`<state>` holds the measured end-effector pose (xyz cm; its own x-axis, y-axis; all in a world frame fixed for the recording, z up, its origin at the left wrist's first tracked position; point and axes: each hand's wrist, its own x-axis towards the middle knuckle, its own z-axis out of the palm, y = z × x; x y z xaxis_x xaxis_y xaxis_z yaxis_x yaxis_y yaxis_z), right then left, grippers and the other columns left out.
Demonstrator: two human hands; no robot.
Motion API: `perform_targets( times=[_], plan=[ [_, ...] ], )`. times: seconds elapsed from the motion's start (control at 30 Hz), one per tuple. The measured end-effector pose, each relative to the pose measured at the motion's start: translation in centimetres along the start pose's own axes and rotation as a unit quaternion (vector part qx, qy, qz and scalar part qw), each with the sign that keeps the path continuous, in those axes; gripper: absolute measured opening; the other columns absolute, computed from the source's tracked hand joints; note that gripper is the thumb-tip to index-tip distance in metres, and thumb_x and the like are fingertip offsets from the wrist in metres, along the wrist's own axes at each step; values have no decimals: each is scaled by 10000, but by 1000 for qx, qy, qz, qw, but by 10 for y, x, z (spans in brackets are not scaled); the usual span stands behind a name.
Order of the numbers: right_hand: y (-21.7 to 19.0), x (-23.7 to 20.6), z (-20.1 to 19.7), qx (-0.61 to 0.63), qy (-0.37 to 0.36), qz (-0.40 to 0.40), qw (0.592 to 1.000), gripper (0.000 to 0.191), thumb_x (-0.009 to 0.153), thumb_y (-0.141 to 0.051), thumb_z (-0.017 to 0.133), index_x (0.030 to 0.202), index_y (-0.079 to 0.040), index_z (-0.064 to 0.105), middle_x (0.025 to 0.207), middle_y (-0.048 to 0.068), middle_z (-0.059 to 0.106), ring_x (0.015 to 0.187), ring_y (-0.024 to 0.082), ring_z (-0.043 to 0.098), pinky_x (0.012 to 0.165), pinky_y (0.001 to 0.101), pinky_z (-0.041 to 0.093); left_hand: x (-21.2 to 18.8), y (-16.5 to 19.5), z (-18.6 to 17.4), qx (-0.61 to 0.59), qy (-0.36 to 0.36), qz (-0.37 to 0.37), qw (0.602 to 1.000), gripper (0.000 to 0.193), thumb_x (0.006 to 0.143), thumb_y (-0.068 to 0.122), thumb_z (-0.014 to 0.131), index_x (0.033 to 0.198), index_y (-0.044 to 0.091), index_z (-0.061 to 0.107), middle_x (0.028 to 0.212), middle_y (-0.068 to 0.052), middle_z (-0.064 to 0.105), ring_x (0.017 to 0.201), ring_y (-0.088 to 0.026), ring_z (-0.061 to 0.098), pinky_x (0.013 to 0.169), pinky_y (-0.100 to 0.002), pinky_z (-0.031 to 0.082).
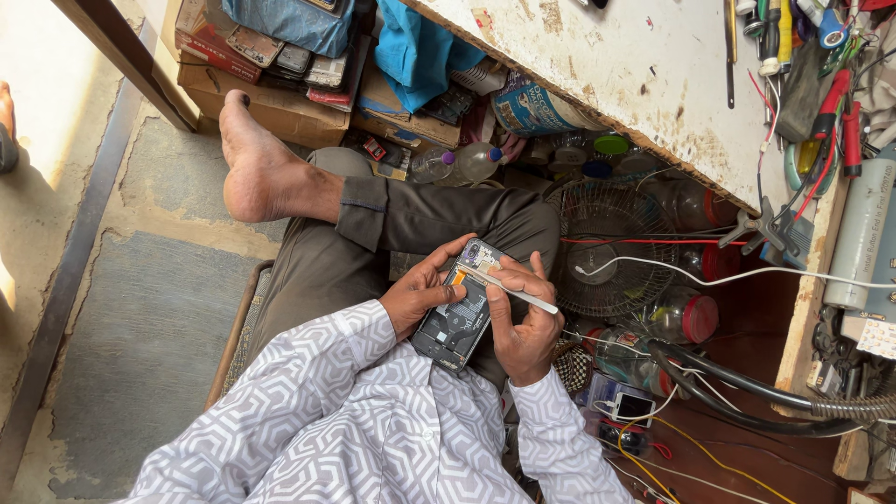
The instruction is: The person sits with a disassembled smartphone on their lap, pries at the opened back cover and internal components using a small spudger-like stick, separates the back cover from the body, and later presses the cover and screen back onto the phone while handling small internal parts.
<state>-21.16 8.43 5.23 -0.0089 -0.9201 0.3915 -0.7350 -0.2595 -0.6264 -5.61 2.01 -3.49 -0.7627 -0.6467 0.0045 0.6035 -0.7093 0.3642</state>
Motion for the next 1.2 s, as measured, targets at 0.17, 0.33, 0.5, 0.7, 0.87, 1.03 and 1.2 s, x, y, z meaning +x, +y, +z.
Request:
perform_targets(
  times=[0.17,0.33,0.5,0.7,0.87,1.03,1.2],
  plan=[
    [8,-7,7,27,12,6,1000,208,1008,-59,689,1159,-78,547,1130,106,743,1230,295,691,1249,551,400,0,-1,0,-3,11,-6,1000,836,956,39,670,1650,140,216,1297,-121,652,1097,-158,690,928,-309,606],
    [12,-10,8,23,15,7,1000,206,1006,-53,689,1155,-70,548,1123,115,743,1219,290,697,1233,540,427,0,-1,0,-12,14,-4,1000,831,955,30,671,1648,135,225,1290,-119,657,1088,-155,695,923,-307,607],
    [12,-11,8,27,12,10,1000,217,1007,-60,690,1165,-75,543,1121,111,743,1224,292,696,1236,548,420,0,-1,0,-4,18,-5,1000,826,956,41,674,1646,133,230,1288,-129,655,1082,-165,698,916,-319,615],
    [12,-12,8,21,10,7,1000,211,1009,-63,688,1164,-79,546,1123,112,745,1222,292,699,1233,550,424,0,0,0,-3,24,-13,1000,830,945,55,676,1637,140,227,1308,-131,652,1090,-173,700,916,-322,619],
    [14,-12,10,21,13,-3,1000,212,1011,-62,689,1166,-80,546,1132,112,744,1223,289,699,1232,546,433,-1,0,1,0,24,-8,1000,828,947,59,680,1639,135,232,1318,-127,648,1111,-172,693,938,-320,610],
    [14,-12,11,19,15,-10,1000,216,1011,-74,695,1161,-81,539,1142,111,741,1236,294,695,1237,549,432,-1,1,0,6,27,-8,1000,825,943,76,687,1637,134,245,1330,-130,639,1121,-179,689,949,-329,604],
    [12,-12,12,6,13,-16,1000,224,1003,-86,707,1141,-87,531,1148,102,755,1247,307,694,1247,569,405,-1,0,-1,-1,35,-5,999,828,924,83,702,1629,133,272,1370,-124,616,1149,-189,675,973,-337,590]
  ],
)
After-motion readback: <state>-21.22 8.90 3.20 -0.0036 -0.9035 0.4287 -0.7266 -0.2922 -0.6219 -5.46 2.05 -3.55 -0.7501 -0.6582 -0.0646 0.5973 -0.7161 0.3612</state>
